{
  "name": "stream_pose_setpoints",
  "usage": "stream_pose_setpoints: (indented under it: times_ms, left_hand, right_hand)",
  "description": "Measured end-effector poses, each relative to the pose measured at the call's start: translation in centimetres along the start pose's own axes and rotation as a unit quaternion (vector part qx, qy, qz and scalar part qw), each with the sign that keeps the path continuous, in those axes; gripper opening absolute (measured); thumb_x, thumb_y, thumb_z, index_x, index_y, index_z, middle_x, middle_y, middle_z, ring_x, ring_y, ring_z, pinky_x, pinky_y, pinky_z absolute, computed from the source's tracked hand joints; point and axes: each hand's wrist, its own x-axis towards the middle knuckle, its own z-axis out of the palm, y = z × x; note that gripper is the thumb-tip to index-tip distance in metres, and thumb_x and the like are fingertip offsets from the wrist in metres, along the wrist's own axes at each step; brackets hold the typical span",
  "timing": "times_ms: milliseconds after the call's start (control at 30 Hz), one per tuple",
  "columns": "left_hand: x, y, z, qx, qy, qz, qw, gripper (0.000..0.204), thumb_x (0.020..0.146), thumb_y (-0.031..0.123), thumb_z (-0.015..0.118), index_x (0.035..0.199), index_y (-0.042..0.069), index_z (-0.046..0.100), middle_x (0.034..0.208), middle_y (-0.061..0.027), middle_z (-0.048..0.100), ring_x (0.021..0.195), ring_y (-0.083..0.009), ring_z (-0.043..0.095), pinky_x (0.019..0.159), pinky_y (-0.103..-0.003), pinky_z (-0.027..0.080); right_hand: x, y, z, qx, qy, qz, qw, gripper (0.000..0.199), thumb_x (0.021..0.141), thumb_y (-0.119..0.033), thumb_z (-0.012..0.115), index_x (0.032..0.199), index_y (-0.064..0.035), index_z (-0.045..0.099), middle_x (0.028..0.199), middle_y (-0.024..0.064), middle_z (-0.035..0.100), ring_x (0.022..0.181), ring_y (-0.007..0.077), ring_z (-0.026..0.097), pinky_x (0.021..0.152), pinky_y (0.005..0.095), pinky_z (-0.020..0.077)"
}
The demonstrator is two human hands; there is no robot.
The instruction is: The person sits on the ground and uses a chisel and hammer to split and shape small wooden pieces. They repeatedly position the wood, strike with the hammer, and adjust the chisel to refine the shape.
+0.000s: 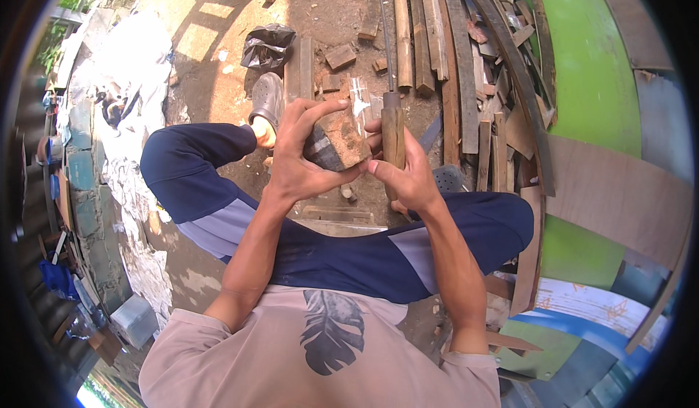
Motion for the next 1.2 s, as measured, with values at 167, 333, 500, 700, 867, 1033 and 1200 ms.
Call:
stream_pose_setpoints:
  times_ms: [167, 333, 500, 700, 867, 1033, 1200]
  left_hand:
    - [-0.1, 0.0, 0.2, -0.055, 0.007, 0.019, 0.998, 0.078, 0.055, 0.024, 0.094, 0.124, 0.007, 0.062, 0.104, -0.0095, 0.059, 0.095, -0.0239, 0.059, 0.085, -0.036, 0.047]
    - [-0.3, 0.7, 0.3, -0.096, -0.002, 0.015, 0.995, 0.077, 0.054, 0.020, 0.093, 0.123, 0.005, 0.062, 0.105, -0.0103, 0.060, 0.096, -0.0235, 0.059, 0.085, -0.035, 0.047]
    - [-0.2, 1.6, 0.0, -0.107, -0.016, 0.014, 0.994, 0.077, 0.054, 0.017, 0.093, 0.123, 0.005, 0.062, 0.106, -0.0108, 0.059, 0.096, -0.0234, 0.059, 0.085, -0.035, 0.047]
    - [-0.3, 1.7, -0.1, -0.117, -0.018, 0.009, 0.993, 0.080, 0.054, 0.018, 0.094, 0.125, 0.004, 0.061, 0.107, -0.0103, 0.059, 0.097, -0.0223, 0.058, 0.086, -0.033, 0.047]
    - [-0.2, 1.5, -0.1, -0.131, -0.016, 0.018, 0.991, 0.082, 0.054, 0.017, 0.094, 0.127, 0.003, 0.059, 0.107, -0.0095, 0.059, 0.098, -0.0210, 0.058, 0.085, -0.032, 0.047]
    - [-0.4, 1.3, -0.6, -0.174, -0.042, -0.017, 0.984, 0.090, 0.056, 0.021, 0.095, 0.134, 0.001, 0.055, 0.113, -0.0091, 0.059, 0.104, -0.0196, 0.058, 0.092, -0.032, 0.047]
    - [-0.8, 0.7, 0.0, -0.282, -0.009, -0.087, 0.955, 0.099, 0.058, 0.044, 0.095, 0.139, 0.005, 0.055, 0.117, -0.0126, 0.063, 0.111, -0.0248, 0.061, 0.097, -0.036, 0.047]
  right_hand:
    - [-0.2, 0.7, 0.0, -0.007, -0.005, -0.031, 0.999, 0.061, 0.083, -0.018, 0.070, 0.135, 0.0034, 0.045, 0.115, 0.0124, 0.057, 0.108, 0.0188, 0.056, 0.092, 0.0343, 0.0474]
    - [-0.6, 0.7, 0.4, 0.007, -0.025, -0.045, 0.999, 0.066, 0.085, -0.022, 0.074, 0.137, 0.0031, 0.043, 0.121, 0.0120, 0.055, 0.112, 0.0187, 0.055, 0.094, 0.0352, 0.0469]
    - [-0.8, 1.6, 0.4, 0.001, -0.044, -0.051, 0.998, 0.072, 0.086, -0.027, 0.077, 0.140, 0.0031, 0.040, 0.124, 0.0094, 0.054, 0.115, 0.0155, 0.053, 0.099, 0.0332, 0.0445]
    - [-1.2, 1.1, 0.8, 0.037, -0.048, 0.004, 0.998, 0.072, 0.086, -0.028, 0.077, 0.139, 0.0032, 0.040, 0.125, 0.0083, 0.053, 0.114, 0.0146, 0.053, 0.099, 0.0315, 0.0436]
    - [-1.2, 0.9, 0.7, 0.050, -0.061, -0.003, 0.997, 0.074, 0.086, -0.029, 0.078, 0.140, 0.0024, 0.039, 0.126, 0.0096, 0.053, 0.116, 0.0154, 0.053, 0.100, 0.0326, 0.0444]
    - [-1.4, 0.1, 1.2, 0.064, -0.060, 0.024, 0.996, 0.076, 0.085, -0.028, 0.080, 0.142, 0.0011, 0.038, 0.130, 0.0119, 0.051, 0.120, 0.0208, 0.053, 0.102, 0.0362, 0.0447]
    - [-1.2, 0.3, 1.6, 0.044, -0.055, 0.018, 0.997, 0.077, 0.086, -0.028, 0.079, 0.142, 0.0009, 0.037, 0.135, 0.0150, 0.049, 0.125, 0.0259, 0.052, 0.105, 0.0406, 0.0445]
